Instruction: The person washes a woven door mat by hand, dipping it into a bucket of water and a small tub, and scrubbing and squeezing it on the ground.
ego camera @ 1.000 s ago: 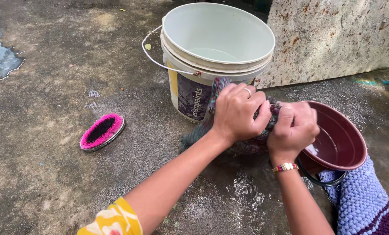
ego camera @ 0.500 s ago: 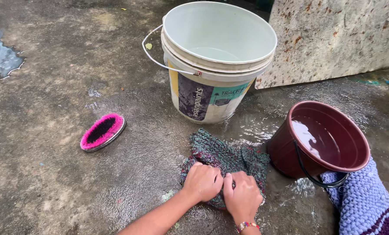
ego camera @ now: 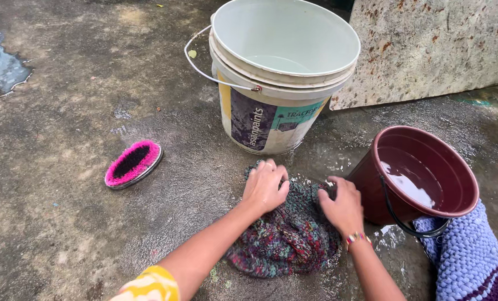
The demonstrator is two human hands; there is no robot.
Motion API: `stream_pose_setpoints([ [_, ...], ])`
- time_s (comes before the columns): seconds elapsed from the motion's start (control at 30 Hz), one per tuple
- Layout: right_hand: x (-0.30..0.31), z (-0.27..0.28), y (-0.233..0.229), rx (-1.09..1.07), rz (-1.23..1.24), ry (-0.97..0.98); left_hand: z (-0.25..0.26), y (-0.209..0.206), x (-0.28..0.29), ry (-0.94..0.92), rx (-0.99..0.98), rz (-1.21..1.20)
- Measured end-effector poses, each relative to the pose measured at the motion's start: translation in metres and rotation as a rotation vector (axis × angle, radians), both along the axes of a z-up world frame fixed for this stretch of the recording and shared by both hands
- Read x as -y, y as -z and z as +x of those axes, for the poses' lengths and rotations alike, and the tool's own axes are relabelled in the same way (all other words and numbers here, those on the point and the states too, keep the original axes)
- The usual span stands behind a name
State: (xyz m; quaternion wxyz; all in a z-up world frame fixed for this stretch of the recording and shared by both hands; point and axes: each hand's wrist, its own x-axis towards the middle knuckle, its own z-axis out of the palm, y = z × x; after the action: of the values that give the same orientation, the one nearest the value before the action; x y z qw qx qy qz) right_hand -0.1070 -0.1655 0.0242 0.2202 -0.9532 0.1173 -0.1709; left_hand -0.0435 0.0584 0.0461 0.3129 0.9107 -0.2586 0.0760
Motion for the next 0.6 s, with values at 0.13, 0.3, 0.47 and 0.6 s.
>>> stream_pose_setpoints([
  [0.13, -0.004, 0.025, 0.02, -0.296, 0.013, 0.032, 0.011, 0.004, 0.01, -0.021, 0.097, 0.112],
  [0.3, -0.031, -0.009, -0.017, -0.017, 0.202, -0.054, -0.003, -0.003, 0.014, 0.128, 0.035, 0.08],
  [0.47, -0.073, -0.073, -0.016, 0.144, 0.204, -0.097, -0.069, 0.004, 0.003, 0.324, -0.039, -0.18],
  [0.6, -0.061, -0.05, 0.01, -0.03, 0.116, -0.161, -0.048, 0.031, 0.013, 0.372, -0.037, -0.229],
])
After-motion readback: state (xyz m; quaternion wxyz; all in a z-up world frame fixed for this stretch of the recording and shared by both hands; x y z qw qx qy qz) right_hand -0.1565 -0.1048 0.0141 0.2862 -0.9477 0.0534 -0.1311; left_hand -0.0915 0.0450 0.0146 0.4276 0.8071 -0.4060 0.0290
